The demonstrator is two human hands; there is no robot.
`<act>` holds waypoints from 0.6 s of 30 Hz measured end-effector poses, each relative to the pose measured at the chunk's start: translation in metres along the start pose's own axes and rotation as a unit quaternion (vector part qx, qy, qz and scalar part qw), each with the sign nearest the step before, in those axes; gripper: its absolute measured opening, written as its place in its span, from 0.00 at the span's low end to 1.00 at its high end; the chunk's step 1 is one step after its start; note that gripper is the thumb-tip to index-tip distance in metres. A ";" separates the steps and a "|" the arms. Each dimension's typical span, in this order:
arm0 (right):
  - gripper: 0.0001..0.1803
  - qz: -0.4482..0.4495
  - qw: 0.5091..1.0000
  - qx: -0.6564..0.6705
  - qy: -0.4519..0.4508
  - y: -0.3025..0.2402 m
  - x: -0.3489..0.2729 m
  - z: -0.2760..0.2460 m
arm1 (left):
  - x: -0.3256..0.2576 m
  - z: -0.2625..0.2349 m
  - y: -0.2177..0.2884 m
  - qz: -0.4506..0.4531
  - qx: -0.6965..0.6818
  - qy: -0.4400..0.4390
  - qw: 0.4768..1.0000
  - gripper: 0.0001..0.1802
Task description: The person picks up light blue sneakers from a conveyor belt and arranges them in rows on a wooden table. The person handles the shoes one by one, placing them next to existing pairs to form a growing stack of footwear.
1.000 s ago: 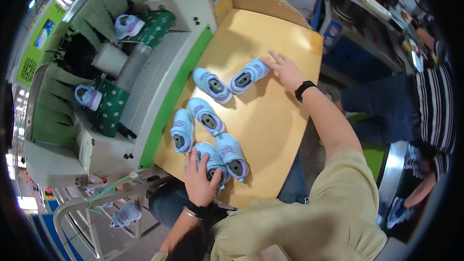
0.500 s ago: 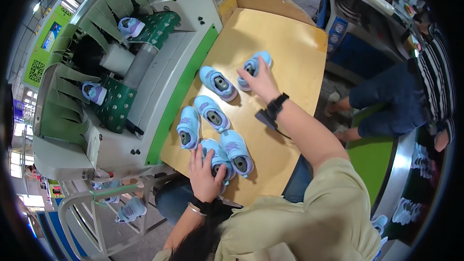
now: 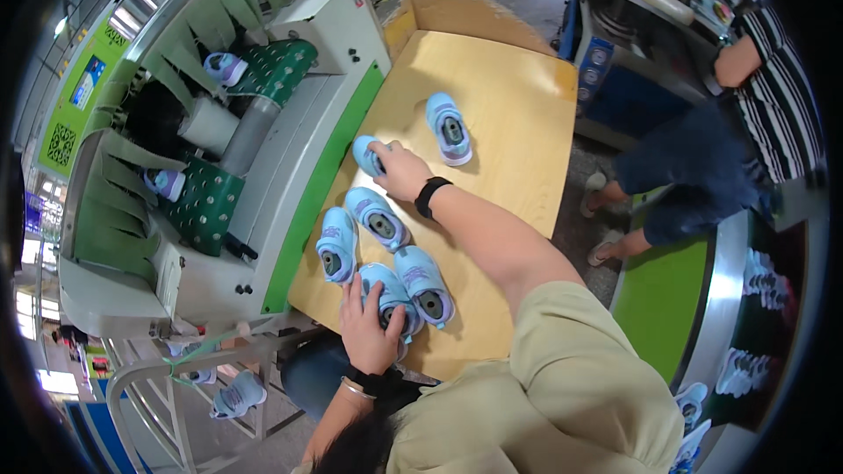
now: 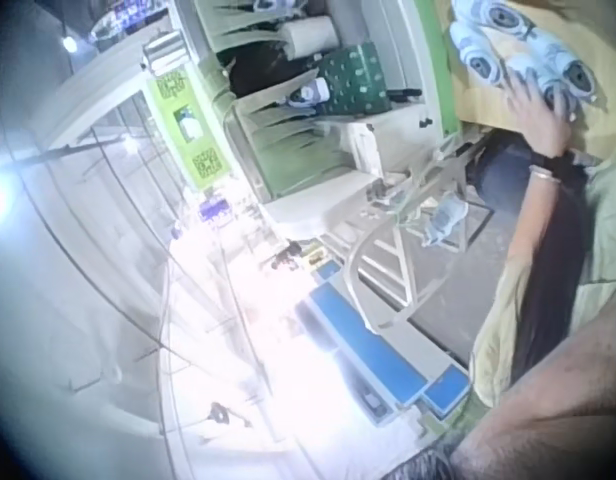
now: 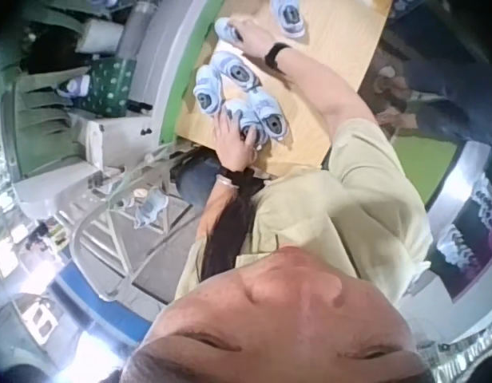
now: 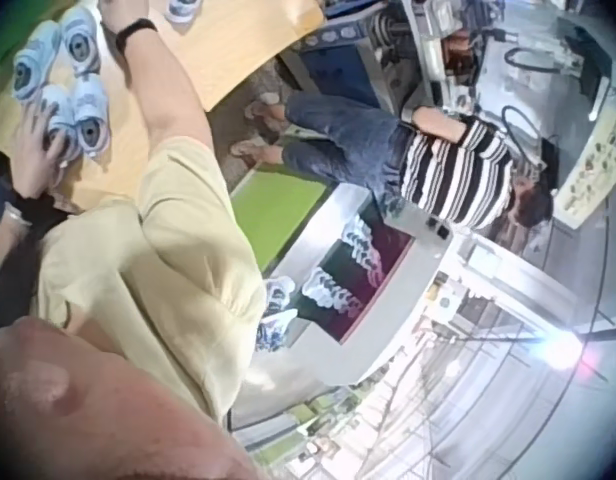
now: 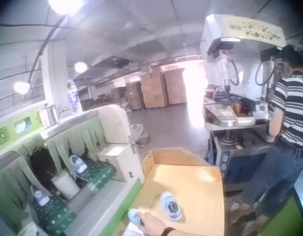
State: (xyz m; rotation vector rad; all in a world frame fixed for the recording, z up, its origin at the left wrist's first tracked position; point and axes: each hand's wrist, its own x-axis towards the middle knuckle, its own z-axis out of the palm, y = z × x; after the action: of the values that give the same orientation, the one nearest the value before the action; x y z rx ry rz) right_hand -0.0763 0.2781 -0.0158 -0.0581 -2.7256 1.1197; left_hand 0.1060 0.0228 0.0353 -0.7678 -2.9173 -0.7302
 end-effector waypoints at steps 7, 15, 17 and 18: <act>0.34 -0.032 0.984 0.091 0.152 -0.014 -0.027 -0.053 | 0.000 0.002 -0.003 -0.002 -0.005 -0.005 1.000 0.31; 0.26 0.027 0.957 -0.021 0.288 0.073 -0.031 -0.166 | 0.001 0.003 -0.001 0.007 -0.007 -0.005 1.000 0.31; 0.26 0.102 0.983 -0.056 0.142 0.132 -0.028 -0.137 | 0.001 0.003 -0.001 0.012 -0.010 -0.007 1.000 0.31; 0.27 0.137 0.986 -0.069 0.065 0.149 -0.025 -0.126 | 0.000 0.003 -0.002 0.009 -0.007 -0.008 1.000 0.31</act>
State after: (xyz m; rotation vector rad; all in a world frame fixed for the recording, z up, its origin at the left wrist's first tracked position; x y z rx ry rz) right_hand -0.0335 0.4687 -0.0370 -0.5222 -2.7298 0.9493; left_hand 0.1051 0.0224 0.0317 -0.8034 -2.9178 -0.7483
